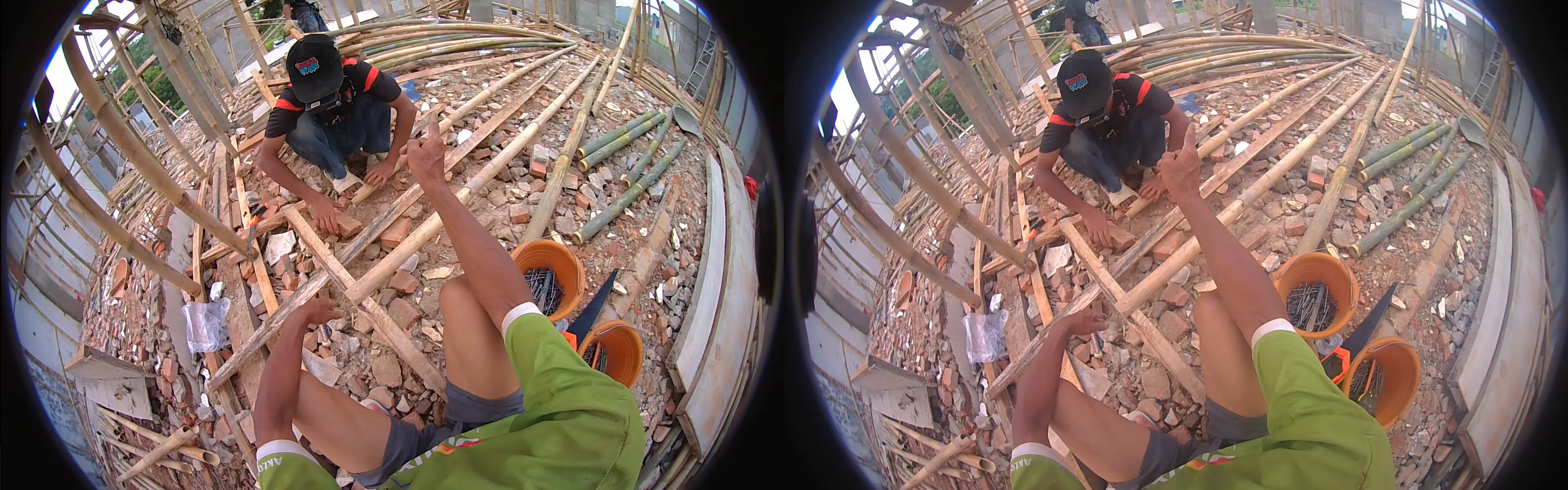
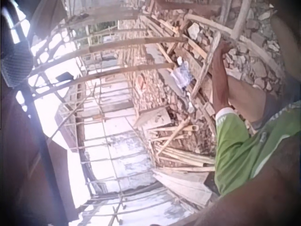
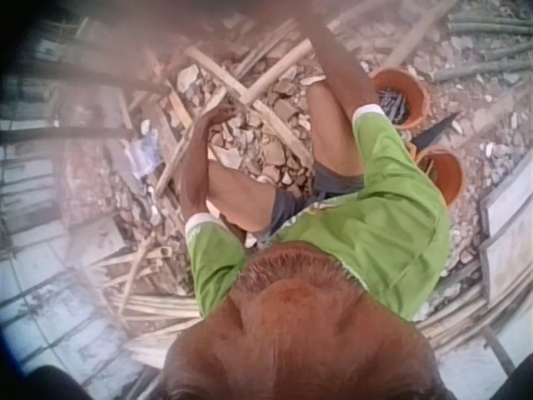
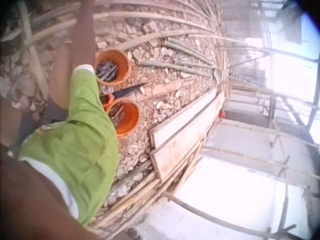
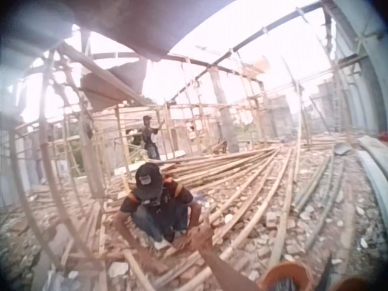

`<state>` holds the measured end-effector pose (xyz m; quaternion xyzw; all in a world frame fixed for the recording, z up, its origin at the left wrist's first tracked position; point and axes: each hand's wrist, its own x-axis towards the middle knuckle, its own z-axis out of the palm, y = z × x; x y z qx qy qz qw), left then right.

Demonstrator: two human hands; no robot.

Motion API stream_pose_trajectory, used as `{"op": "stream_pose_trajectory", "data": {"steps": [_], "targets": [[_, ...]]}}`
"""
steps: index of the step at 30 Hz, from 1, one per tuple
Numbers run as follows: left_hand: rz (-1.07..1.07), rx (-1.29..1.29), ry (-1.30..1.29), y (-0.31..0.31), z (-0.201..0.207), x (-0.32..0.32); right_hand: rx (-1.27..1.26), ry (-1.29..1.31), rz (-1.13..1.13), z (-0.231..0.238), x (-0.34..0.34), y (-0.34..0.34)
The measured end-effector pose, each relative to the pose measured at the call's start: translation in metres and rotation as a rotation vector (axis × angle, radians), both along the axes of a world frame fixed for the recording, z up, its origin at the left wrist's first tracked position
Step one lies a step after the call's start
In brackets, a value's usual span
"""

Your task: The person sits on a debris-covered floor and arranges wooden planks and bamboo poles to form a roof framework. Another worker assists nearby, and the person occasionally points to sections of the structure while handling the materials.

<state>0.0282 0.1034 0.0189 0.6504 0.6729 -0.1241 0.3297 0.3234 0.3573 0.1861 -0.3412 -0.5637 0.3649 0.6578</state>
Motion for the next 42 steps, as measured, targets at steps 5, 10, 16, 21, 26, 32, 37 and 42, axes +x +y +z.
{"op": "stream_pose_trajectory", "data": {"steps": [5,10,16,21,26,32,37,42], "targets": [[-0.024,0.006,-0.033,0.009,-0.002,0.007,-0.080,0.021,0.095,0.036,0.023,-0.025],[-0.085,0.045,0.002,0.013,0.003,0.017,-0.047,-0.082,0.112,0.022,0.014,-0.022],[-0.045,-0.049,0.030,0.017,0.014,0.024,0.047,-0.309,0.010,-0.045,-0.005,0.029],[0.043,-0.020,-0.022,0.004,0.015,0.014,-0.038,-0.530,0.125,-0.068,-0.018,0.024],[0.046,-0.001,-0.006,0.004,0.029,0.023,0.072,-0.753,0.188,-0.104,-0.018,0.028],[0.029,-0.015,-0.004,0.003,0.018,0.012,-0.205,-1.080,0.431,-0.109,-0.014,0.007],[-0.005,-0.024,-0.014,0.005,0.005,0.002,-0.511,-1.306,0.679,-0.138,-0.004,0.018],[0.024,0.003,-0.017,0.000,-0.003,-0.006,-0.467,-1.383,0.720,-0.151,-0.009,0.025]]}}
